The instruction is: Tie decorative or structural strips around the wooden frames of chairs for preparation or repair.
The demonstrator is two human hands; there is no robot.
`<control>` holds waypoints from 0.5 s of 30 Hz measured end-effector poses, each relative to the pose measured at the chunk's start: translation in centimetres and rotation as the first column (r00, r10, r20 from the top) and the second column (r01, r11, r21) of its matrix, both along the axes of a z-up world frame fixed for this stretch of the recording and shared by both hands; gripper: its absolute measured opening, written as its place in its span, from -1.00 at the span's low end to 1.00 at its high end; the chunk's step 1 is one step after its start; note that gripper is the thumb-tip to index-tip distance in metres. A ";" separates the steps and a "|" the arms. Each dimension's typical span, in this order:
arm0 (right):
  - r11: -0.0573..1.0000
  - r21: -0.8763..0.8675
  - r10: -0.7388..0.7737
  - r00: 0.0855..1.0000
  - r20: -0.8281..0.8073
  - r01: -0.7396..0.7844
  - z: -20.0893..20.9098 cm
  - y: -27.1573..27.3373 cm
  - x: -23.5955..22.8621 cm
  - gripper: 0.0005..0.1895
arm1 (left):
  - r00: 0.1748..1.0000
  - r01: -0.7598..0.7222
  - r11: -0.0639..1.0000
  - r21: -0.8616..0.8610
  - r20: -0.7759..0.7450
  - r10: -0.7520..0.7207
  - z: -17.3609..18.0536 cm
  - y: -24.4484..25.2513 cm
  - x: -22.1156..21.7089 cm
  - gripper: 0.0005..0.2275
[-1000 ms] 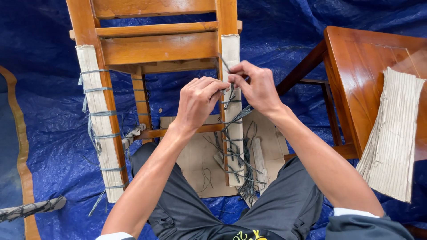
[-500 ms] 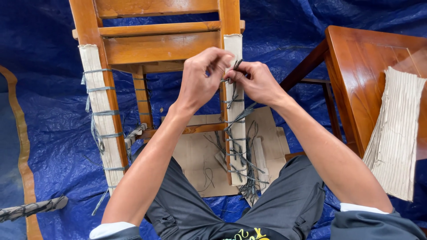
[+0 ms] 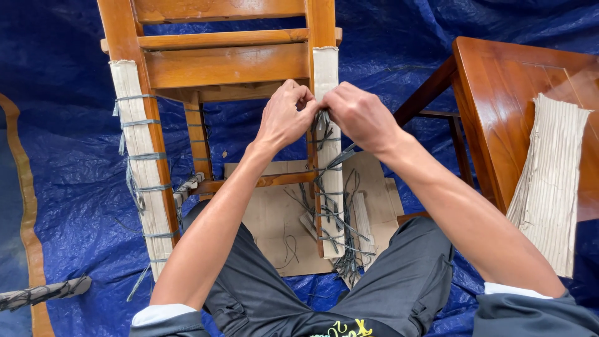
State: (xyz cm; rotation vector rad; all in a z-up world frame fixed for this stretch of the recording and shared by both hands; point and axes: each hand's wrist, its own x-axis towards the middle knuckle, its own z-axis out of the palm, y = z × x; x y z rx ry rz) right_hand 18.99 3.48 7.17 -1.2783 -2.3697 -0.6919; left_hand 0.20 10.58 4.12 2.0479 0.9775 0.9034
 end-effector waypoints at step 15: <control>0.992 0.116 0.117 0.773 -0.623 -0.057 -1.6 -2.9 -1.2 -0.95 | 0.584 0.106 0.648 -0.754 0.575 0.573 -1.4 -5.8 3.3 -0.88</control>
